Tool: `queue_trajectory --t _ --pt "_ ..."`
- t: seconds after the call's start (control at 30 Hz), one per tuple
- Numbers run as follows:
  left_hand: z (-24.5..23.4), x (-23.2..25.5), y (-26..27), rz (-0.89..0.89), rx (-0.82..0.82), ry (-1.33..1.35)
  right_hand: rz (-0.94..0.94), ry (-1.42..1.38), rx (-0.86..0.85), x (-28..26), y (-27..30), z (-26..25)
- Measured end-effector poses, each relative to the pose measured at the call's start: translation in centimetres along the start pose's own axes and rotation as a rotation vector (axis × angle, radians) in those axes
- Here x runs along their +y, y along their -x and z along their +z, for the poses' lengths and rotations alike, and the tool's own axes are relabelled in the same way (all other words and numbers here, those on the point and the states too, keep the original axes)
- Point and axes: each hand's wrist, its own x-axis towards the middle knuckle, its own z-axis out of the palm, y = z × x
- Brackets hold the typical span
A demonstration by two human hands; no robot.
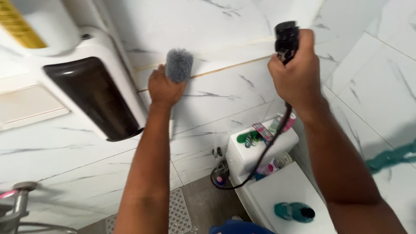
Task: The person scrubs the grout lines in a shower niche with a brush, rinses the niche and several toiletry bottles using a handheld bidet sprayer, and then returns the bottles to the niche shelf one at a time.
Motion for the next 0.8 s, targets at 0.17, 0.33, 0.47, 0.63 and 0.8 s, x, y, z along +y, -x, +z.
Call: queue_trajectory --t 0.17,0.33,0.47,0.63,0.8 --pt "-2.6 0.3 0.7 -0.057 -0.128 -0.043 -0.003 -0.452 0.183 -2.6 -1.4 1.8" --pt "-3.0 -0.3 1.6 -0.15 -0.125 -0.013 -0.011 -0.656 0.222 -6.0 -3.0 3.4" --pt "-4.1 -0.7 4.3 -0.084 -0.108 -0.006 0.01 -0.656 0.159 -7.0 -2.7 3.9" --pt "-5.1 -1.3 9.1 0.191 0.024 -0.048 0.018 -0.229 -0.001 -6.5 1.7 4.1" --pt "-5.0 -2.0 11.5 0.17 -0.096 0.046 0.281 0.02 -0.232 -6.2 4.2 4.1"
